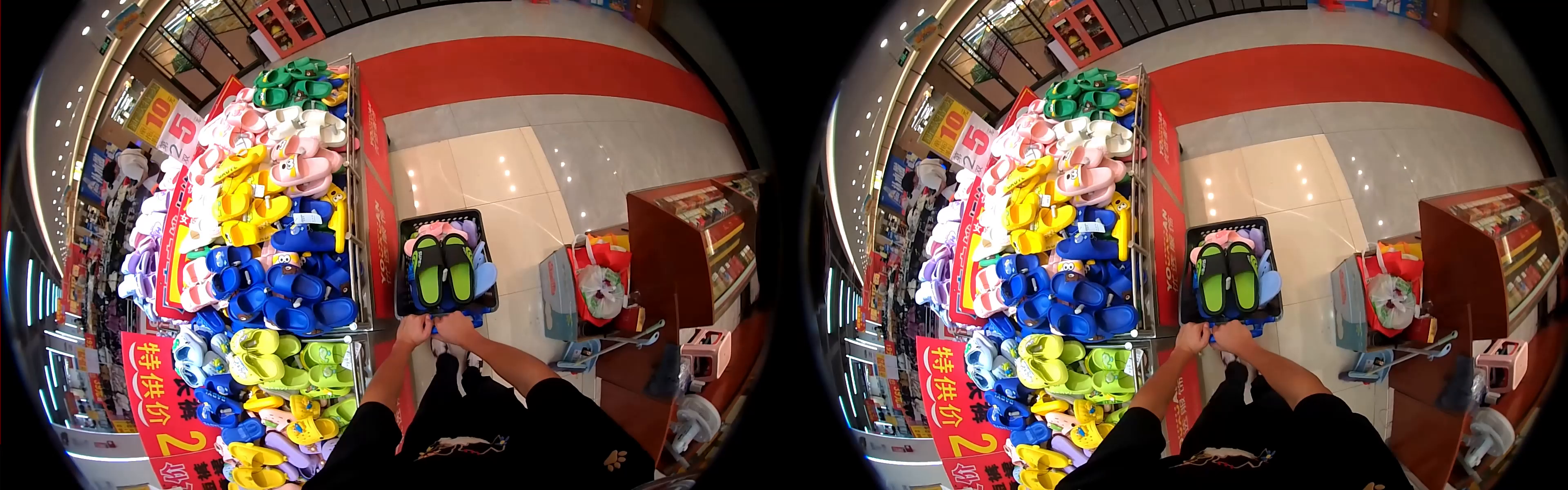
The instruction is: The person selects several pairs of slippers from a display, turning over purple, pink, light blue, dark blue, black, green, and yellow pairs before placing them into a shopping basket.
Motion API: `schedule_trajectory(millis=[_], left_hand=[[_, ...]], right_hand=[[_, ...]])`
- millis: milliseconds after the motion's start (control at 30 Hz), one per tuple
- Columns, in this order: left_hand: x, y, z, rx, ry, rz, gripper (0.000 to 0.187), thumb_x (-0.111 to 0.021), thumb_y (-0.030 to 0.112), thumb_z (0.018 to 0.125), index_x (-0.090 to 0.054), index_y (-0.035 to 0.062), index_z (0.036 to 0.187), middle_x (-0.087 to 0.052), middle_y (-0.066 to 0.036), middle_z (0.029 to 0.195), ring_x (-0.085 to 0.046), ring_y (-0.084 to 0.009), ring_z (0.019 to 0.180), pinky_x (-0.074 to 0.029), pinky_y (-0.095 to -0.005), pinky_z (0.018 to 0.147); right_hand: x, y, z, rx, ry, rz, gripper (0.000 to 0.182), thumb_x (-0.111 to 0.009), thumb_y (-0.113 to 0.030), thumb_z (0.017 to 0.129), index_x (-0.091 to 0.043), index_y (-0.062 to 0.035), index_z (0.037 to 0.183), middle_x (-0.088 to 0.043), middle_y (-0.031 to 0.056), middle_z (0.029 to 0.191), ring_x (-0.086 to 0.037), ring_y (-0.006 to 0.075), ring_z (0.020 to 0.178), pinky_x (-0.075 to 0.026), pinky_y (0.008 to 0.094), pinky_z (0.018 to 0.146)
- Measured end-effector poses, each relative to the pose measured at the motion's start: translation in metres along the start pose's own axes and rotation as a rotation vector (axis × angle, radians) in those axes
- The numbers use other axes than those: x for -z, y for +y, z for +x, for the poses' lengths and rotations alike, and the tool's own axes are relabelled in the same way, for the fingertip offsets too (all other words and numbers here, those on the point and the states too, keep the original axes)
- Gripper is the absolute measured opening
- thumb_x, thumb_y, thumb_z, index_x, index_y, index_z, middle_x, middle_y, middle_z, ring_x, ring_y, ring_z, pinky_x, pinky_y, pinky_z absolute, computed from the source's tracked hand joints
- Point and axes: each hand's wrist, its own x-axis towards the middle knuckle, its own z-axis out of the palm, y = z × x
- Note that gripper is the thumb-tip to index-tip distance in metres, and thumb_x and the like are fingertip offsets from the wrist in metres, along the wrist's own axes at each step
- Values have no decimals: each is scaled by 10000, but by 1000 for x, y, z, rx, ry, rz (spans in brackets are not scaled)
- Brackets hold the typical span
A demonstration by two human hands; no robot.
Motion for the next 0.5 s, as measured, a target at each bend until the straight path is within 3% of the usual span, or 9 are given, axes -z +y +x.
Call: schedule_trajectory(millis=[233,500], left_hand=[[10,-7,43,25,6,-23,330,-486,275,847,-611,46,646,-592,-236,650,-586,-433,627,-485,-522,602],[18,-25,97,16,12,-45,314,-484,298,834,-631,59,694,-615,-209,688,-600,-415,658,-493,-508,629]], right_hand=[[5,24,36,-51,83,14,268,-645,-320,713,-624,-54,688,-627,119,588,-643,264,538,-514,373,512],[26,58,77,-72,31,24,359,-662,-392,730,-648,-44,819,-635,153,639,-630,303,549,-512,394,535]])
